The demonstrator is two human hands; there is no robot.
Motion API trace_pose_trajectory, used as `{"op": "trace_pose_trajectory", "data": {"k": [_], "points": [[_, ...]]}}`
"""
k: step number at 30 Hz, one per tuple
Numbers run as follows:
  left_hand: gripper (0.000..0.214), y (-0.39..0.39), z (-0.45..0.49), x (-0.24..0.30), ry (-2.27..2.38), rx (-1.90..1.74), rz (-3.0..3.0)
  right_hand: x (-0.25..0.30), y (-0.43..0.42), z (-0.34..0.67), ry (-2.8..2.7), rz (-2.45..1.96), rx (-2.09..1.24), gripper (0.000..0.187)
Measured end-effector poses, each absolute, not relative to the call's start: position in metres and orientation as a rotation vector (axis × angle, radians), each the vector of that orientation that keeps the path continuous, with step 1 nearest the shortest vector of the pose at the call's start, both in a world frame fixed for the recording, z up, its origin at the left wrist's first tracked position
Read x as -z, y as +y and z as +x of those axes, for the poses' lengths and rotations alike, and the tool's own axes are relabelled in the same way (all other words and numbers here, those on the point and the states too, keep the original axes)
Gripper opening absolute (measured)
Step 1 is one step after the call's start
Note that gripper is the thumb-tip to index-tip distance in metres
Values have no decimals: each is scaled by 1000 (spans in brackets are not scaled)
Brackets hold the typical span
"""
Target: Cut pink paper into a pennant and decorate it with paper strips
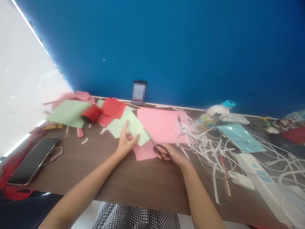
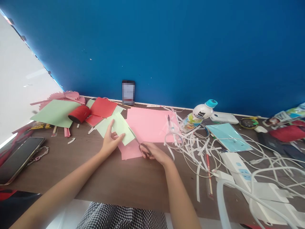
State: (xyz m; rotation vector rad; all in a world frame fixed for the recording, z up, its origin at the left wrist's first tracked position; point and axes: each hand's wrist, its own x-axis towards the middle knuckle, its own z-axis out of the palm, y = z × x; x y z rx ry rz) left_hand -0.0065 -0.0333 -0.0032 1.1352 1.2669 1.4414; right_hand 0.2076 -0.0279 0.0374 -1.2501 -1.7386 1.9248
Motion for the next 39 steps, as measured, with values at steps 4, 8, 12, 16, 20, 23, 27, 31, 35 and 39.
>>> {"op": "trace_pose_trajectory", "data": {"k": [4,8,12,16,20,23,27,31,35,39], "points": [[85,-33,-6,3,1257,-1454,1131,-36,-28,208,-1737,-1242,-1927,27],[86,-33,-7,4,1277,-1461,1132,-35,-27,207,-1759,-1246,-1916,31],[87,-32,-7,6,1285,-1469,1122,-35,-27,207,-1790,-1267,-1894,31],[87,-31,-8,8,1275,-1475,1125,-35,-27,207,-1810,-1292,-1886,32],[86,-30,-7,9,1261,-1464,1146,-38,-27,208,-1828,-1300,-1869,33],[86,-30,-7,10,1261,-1471,1145,-40,-27,208,-1835,-1292,-1856,32],[87,-30,-8,9,1265,-1480,1142,-40,-28,208,-1837,-1278,-1862,31],[87,-30,-9,8,1281,-1474,1139,-40,-28,207,-1839,-1289,-1850,30],[86,-30,-9,6,1265,-1471,1129,-40,-27,208,-1843,-1269,-1843,27],[87,-30,-9,4,1264,-1460,1132,-37,-26,210,-1820,-1244,-1856,20]]}}
